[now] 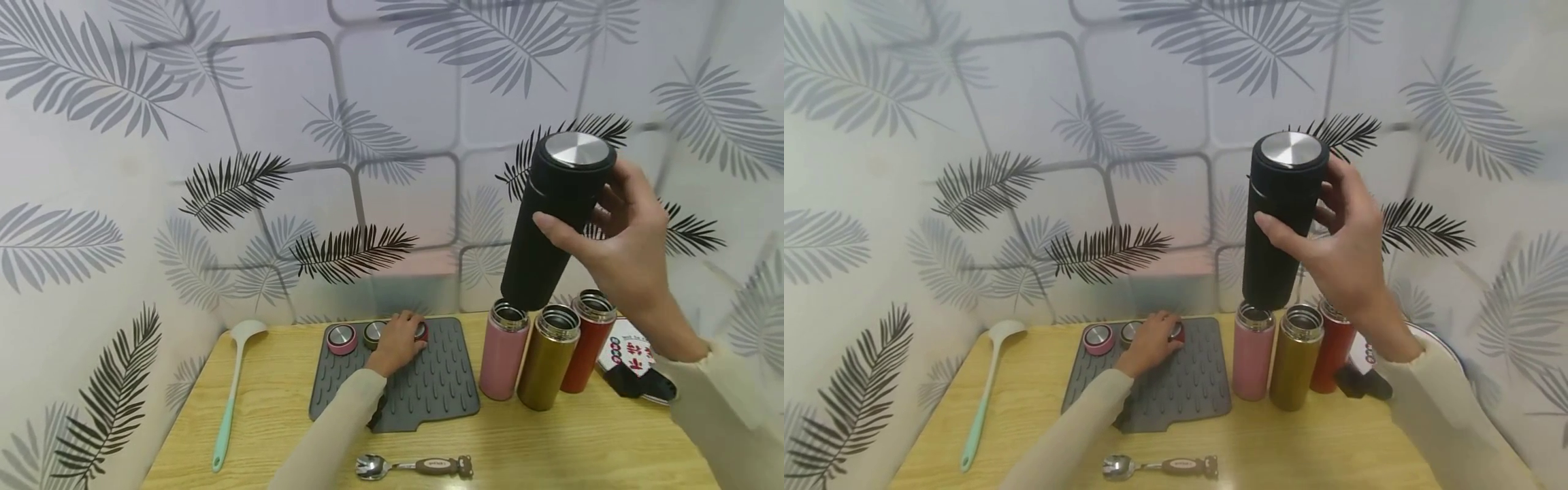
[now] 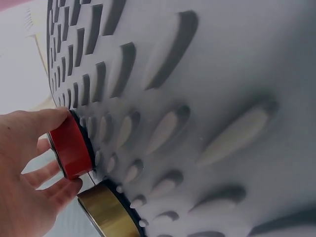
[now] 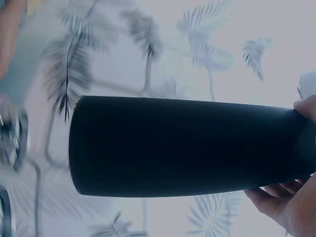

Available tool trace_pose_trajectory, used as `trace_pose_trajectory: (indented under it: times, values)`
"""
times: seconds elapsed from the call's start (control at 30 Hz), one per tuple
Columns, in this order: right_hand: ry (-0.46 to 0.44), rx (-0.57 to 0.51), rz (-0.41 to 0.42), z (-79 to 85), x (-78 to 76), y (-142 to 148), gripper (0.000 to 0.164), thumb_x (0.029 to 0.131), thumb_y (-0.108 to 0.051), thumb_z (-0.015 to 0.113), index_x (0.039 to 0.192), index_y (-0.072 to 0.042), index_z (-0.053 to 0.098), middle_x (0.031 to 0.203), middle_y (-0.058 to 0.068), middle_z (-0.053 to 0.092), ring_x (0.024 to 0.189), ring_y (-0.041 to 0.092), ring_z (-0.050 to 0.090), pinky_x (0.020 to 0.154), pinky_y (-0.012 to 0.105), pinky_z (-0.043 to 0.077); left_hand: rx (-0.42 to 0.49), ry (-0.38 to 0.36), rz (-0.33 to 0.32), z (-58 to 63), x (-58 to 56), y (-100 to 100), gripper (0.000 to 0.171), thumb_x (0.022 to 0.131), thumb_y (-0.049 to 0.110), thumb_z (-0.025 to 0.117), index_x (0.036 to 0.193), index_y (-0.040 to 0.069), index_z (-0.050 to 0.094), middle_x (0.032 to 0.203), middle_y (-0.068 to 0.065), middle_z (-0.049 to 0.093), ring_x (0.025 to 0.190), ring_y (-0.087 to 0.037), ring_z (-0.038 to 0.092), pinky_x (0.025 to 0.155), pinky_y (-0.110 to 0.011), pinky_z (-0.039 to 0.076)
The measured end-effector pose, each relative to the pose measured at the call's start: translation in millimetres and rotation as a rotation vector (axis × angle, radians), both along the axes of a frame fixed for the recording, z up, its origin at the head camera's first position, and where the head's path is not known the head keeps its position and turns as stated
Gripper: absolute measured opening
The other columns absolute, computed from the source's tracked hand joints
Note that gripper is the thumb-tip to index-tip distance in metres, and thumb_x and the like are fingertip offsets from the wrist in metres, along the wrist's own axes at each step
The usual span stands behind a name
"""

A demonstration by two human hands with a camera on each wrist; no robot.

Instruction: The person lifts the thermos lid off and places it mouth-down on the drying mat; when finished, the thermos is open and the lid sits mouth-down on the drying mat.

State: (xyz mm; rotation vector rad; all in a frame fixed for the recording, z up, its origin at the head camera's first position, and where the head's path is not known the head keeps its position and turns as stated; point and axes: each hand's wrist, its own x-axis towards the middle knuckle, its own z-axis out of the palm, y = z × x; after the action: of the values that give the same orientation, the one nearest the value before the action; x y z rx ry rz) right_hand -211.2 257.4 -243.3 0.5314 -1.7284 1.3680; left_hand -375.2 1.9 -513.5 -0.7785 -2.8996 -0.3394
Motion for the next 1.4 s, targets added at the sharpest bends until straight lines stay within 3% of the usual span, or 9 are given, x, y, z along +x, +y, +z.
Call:
trace_pose_trajectory:
  times: [0.17,0.3,0.57,0.73,0.87,1.0,1.1,1.23,1.4]
  values:
    - [-0.095,0.112,0.052,-18.3,25.3,-12.6,0.081,0.071,0.019,0.082,0.144,-0.008,0.060,0.130,0.008,0.067,0.112,0.018,0.068,0.094,0.017,0.055,0.008,0.012,-0.030,-1.2,0.7,-3.3,0.057,0.099,0.030,0.076,0.147,0.008,0.055,0.147,-0.018,0.054,0.135,-0.036,0.055,0.112,-0.050,0.047]
    - [-0.187,0.225,0.094,-42.1,38.1,-21.8,0.082,0.070,0.016,0.086,0.144,-0.007,0.059,0.130,0.002,0.068,0.118,0.013,0.067,0.097,0.018,0.053,0.108,0.041,-0.099,3.5,3.7,-9.1,0.054,0.102,0.026,0.071,0.149,0.007,0.053,0.152,-0.019,0.049,0.141,-0.037,0.049,0.115,-0.053,0.043]
    - [-0.250,0.319,0.267,-93.5,40.3,-37.5,0.078,0.073,0.009,0.090,0.143,-0.011,0.060,0.129,0.000,0.068,0.111,0.010,0.068,0.095,0.021,0.055,0.349,0.020,-0.190,51.8,41.1,-40.8,0.041,0.106,0.022,0.064,0.145,0.013,0.056,0.149,-0.011,0.051,0.136,-0.032,0.053,0.110,-0.054,0.047]
    - [-0.259,0.378,0.284,-116.3,38.8,-41.6,0.082,0.074,-0.001,0.094,0.147,-0.015,0.059,0.129,-0.001,0.068,0.109,0.011,0.066,0.090,0.024,0.058,0.507,-0.006,-0.197,80.9,66.6,-56.4,0.037,0.107,0.022,0.063,0.143,0.014,0.059,0.147,-0.008,0.055,0.135,-0.028,0.056,0.106,-0.050,0.051]
    - [-0.275,0.424,0.260,-133.0,39.1,-41.7,0.083,0.073,-0.008,0.096,0.147,-0.017,0.060,0.134,-0.001,0.067,0.119,0.010,0.061,0.094,0.025,0.055,0.676,-0.001,-0.263,99.5,87.4,-64.9,0.035,0.107,0.020,0.062,0.141,0.014,0.060,0.138,-0.006,0.062,0.123,-0.026,0.063,0.097,-0.045,0.057]
    - [-0.338,0.439,0.265,-150.3,39.1,-40.5,0.079,0.075,-0.014,0.096,0.146,-0.021,0.061,0.133,-0.004,0.067,0.120,0.009,0.062,0.095,0.025,0.055,0.823,-0.110,-0.366,110.5,114.2,-67.1,0.034,0.108,0.017,0.060,0.142,0.015,0.060,0.137,-0.006,0.065,0.119,-0.025,0.067,0.094,-0.041,0.059]
    - [-0.365,0.433,0.295,-161.5,38.3,-40.8,0.076,0.078,-0.015,0.095,0.145,-0.023,0.061,0.130,-0.006,0.066,0.109,0.010,0.065,0.088,0.026,0.058,0.916,-0.292,-0.464,113.4,135.2,-62.5,0.038,0.109,0.018,0.057,0.147,0.012,0.056,0.143,-0.010,0.061,0.127,-0.028,0.063,0.100,-0.040,0.057]
    - [-0.337,0.467,0.294,-173.0,36.4,-42.4,0.076,0.079,-0.018,0.094,0.147,-0.022,0.059,0.133,-0.005,0.065,0.104,0.012,0.065,0.084,0.027,0.057,0.897,-0.418,-0.501,111.0,157.5,-54.3,0.050,0.106,0.025,0.064,0.153,0.018,0.049,0.150,-0.006,0.055,0.134,-0.024,0.058,0.104,-0.038,0.055]
    - [-0.320,0.500,0.291,-182.0,37.3,-46.8,0.075,0.082,-0.021,0.092,0.149,-0.022,0.058,0.136,-0.002,0.064,0.105,0.010,0.065,0.082,0.027,0.058,0.777,-0.312,-0.451,101.0,171.5,-46.5,0.067,0.096,0.029,0.079,0.155,0.031,0.045,0.148,0.004,0.055,0.125,-0.013,0.059,0.100,-0.031,0.056]
